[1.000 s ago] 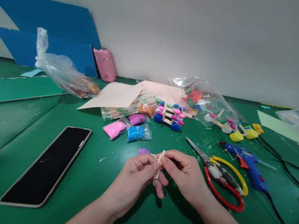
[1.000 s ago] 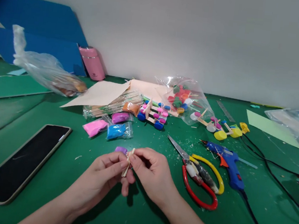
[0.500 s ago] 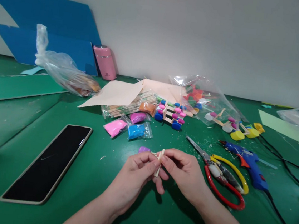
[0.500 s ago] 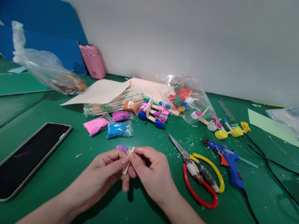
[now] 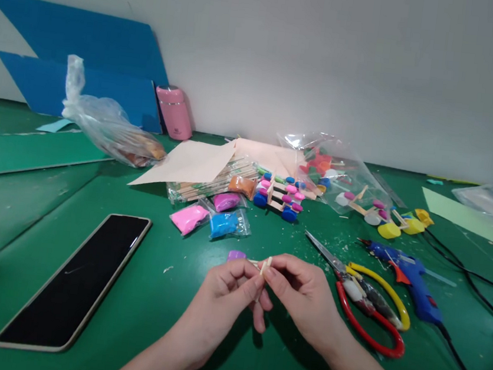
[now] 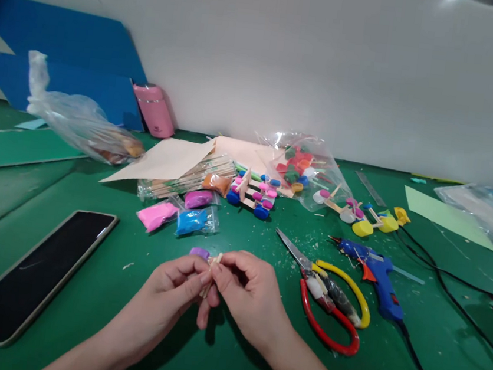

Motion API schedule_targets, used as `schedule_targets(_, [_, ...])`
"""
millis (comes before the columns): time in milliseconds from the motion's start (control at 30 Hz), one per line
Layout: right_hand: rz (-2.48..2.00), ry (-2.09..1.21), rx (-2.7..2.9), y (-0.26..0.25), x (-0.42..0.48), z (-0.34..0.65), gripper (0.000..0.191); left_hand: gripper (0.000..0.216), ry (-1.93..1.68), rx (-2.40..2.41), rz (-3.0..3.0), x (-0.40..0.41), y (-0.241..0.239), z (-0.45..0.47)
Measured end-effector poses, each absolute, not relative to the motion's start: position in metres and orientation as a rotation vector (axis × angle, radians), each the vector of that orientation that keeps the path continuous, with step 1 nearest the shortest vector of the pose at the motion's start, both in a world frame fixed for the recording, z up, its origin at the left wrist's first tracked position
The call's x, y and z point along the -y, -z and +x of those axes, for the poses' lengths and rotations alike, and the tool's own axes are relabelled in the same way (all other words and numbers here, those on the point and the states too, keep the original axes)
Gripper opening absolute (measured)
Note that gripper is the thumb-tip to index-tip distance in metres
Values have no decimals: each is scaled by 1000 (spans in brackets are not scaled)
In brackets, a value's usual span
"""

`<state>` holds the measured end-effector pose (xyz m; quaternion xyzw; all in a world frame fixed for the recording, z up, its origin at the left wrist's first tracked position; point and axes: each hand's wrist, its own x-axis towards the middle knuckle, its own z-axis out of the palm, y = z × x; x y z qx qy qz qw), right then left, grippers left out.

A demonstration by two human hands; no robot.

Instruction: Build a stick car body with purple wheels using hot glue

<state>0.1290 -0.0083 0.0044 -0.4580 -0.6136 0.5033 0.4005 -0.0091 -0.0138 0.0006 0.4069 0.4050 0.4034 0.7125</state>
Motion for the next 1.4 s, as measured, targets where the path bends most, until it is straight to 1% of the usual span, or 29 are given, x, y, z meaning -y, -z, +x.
schedule_targets(167, [-1189,-1302,1500,-5,9,127,21,16,-892,-942,951,14,-2,-8])
schedule_targets(400, [-1247,-1356,1300,-7,5,129,21,20,-762,-726,738,16,-1,-11])
schedule_targets(600, [-1246,-1472,1227,-8,4,131,23,20,-713,-656,734,17,1,-11])
schedule_targets(1067, [-1246,-1384,1319,-9,6,132,23,18,-709,-715,785,15,3,-9])
schedule_targets(1233, [-1174,-1371,1340,-8,9,129,19,21,-785,-790,902,16,2,-9])
schedule_targets(1400, [-1129,-1385,1367,-10,8,134,20,24,-769,-872,1028,16,0,-10])
